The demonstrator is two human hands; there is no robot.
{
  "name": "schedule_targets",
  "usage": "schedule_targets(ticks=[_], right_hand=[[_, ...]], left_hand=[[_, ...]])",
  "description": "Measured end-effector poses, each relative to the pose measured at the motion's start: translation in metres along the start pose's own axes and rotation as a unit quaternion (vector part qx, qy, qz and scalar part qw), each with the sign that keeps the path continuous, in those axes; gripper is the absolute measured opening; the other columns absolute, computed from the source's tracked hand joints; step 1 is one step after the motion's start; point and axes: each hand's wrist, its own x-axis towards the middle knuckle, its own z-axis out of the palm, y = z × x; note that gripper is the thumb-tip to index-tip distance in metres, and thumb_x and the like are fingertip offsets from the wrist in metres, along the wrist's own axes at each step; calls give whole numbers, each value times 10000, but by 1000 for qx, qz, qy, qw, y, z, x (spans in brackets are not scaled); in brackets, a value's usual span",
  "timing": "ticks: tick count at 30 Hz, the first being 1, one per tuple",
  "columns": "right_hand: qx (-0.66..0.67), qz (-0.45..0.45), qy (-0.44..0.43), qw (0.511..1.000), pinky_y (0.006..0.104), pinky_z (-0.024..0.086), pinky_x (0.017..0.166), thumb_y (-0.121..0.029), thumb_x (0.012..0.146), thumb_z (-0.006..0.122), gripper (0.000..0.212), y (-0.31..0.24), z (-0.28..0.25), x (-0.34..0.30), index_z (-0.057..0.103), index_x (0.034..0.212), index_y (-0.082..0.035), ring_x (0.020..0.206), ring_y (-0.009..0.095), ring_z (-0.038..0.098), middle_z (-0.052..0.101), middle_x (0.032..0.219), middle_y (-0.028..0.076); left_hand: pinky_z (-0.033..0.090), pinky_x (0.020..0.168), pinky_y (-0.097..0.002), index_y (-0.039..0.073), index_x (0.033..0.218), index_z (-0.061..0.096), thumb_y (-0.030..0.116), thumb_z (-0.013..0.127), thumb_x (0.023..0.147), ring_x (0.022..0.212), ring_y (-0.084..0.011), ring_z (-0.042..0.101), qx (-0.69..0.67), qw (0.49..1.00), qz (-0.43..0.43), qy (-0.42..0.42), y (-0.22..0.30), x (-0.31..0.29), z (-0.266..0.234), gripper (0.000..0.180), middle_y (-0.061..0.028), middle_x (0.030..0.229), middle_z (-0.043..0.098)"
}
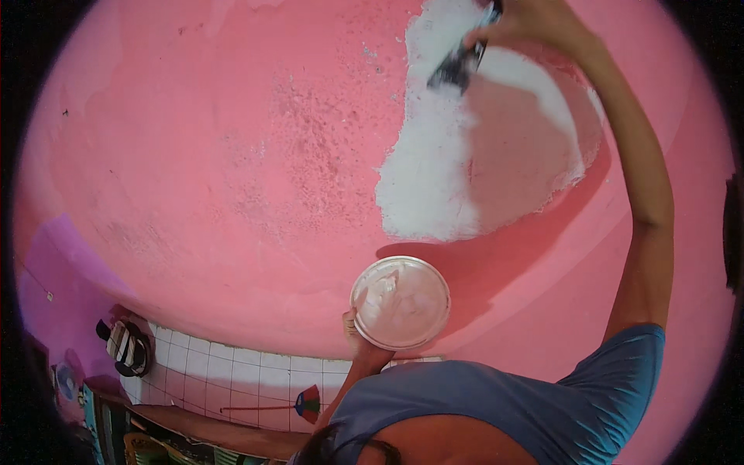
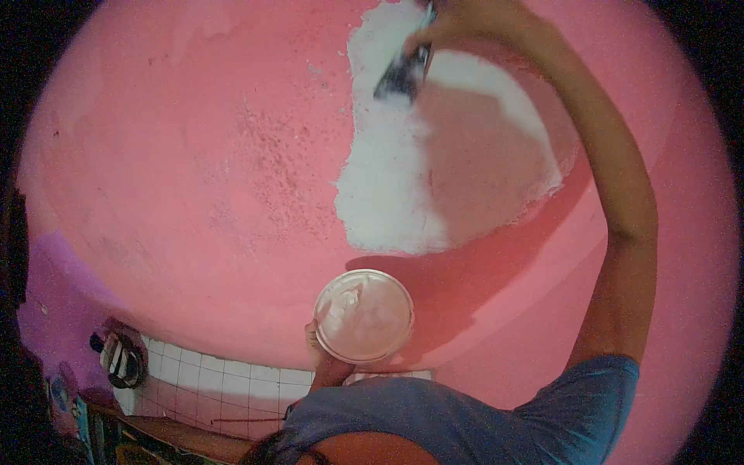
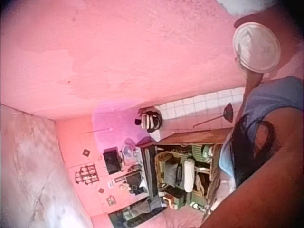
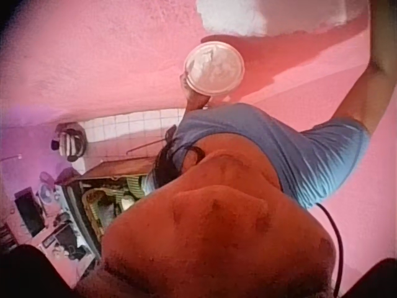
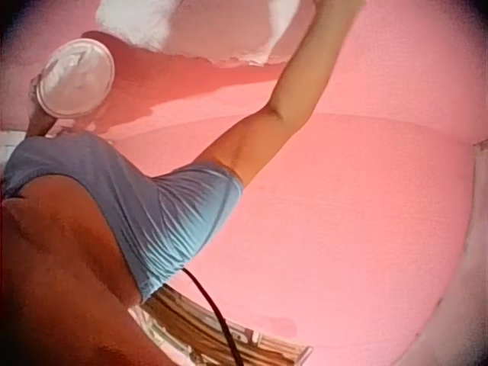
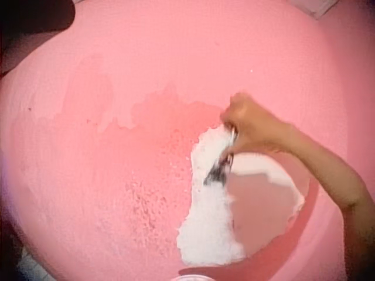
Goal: The person applies a white patching compound to a hole in a pink wall using a putty knife, repeatedly loading the blade from a small container.
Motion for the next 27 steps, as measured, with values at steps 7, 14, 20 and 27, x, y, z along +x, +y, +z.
schedule_targets(ticks=[7, 14, 20, 27], right_hand=[[23, 87, -34, 995, 377, 365, 666, -488, 533, 865, 553, -13, -8, -20, 491, 592, -86, 635, 204, 433, 464, 568, 62], [46, 31, -97, 994, 389, 408, 865, -339, 458, 876, 520, -60, 47, -59, 622, 796, -35, 919, 283, 537, 613, 803, 91], [-20, 4, 10, 1000, 380, 367, 661, -498, 532, 866, 579, 5, 5, -40, 475, 588, -75, 632, 201, 430, 478, 591, 57], [-20, 245, -37, 969, 370, 369, 645, -496, 520, 875, 588, 20, -32, -40, 470, 584, -74, 635, 192, 421, 479, 593, 61]], left_hand=[[334, 1084, -530, 101, 1427, 370, 542, 479, 814, 1308, -356, 401, 24, 1000, 11, 8, -1, 1, 14, 763, -147, 1448, 394], [322, 1094, -528, 127, 1431, 378, 509, 476, 808, 1324, -342, 388, -9, 999, -14, -32, -10, 7, 6, 738, -127, 1462, 388], [320, 1094, -516, 115, 1431, 376, 507, 493, 796, 1319, -335, 394, -21, 999, -31, 0, -7, 0, 3, 756, -124, 1467, 385], [317, 1096, -515, 127, 1434, 373, 492, 497, 791, 1324, -335, 388, -22, 999, -35, 9, -9, 2, 6, 749, -116, 1468, 385]])
